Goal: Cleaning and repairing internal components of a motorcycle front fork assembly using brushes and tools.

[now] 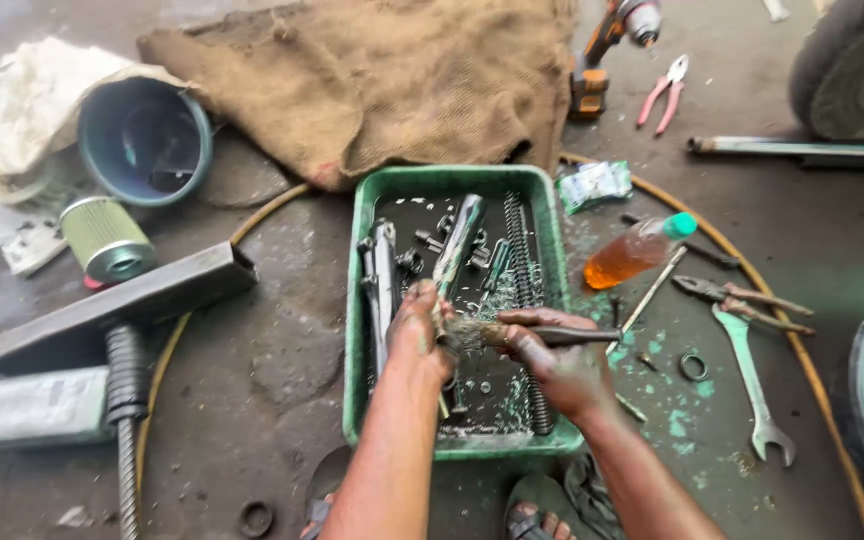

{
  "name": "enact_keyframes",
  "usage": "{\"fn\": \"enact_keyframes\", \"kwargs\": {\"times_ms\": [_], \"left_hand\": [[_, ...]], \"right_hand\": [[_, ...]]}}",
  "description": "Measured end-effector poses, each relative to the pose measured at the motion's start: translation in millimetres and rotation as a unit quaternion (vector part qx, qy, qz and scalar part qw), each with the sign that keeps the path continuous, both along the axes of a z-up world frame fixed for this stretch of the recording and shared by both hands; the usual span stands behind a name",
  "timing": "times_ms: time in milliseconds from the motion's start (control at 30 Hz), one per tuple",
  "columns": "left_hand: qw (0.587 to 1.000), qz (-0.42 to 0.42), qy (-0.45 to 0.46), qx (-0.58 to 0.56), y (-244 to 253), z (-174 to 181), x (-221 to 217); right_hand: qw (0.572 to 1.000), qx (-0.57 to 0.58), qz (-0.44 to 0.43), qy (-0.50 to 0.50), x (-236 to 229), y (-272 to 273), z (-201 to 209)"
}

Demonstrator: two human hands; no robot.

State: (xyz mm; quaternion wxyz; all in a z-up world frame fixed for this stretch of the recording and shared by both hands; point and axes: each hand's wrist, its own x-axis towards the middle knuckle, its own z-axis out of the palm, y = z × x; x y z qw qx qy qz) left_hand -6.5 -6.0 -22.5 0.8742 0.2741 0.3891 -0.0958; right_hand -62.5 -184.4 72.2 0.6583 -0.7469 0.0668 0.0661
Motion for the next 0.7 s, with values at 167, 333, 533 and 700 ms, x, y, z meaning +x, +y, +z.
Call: {"fn": "enact_keyframes", "kwargs": {"times_ms": [167,333,533,700], "left_hand": [[0.998,-0.035,-0.005,0.055,-1.4,35.6,1.4],[0.993,-0.07,0.008,0.096,7.9,28.9,-2.2],[0.988,-0.107,-0.014,0.111,9.5,6.4,-10.4],[0.961,-0.155,-0.012,0.228,-20.0,-54.0,1.6]], "right_hand": [[0.971,-0.219,0.006,-0.097,0.0,-5.9,-46.9],[0.907,-0.367,0.185,-0.088,4.2,-1.2,-73.3],[0.985,-0.17,0.022,-0.013,19.0,-23.0,-39.2],[0.997,-0.076,0.026,0.007,25.2,-18.0,-28.2]]}}
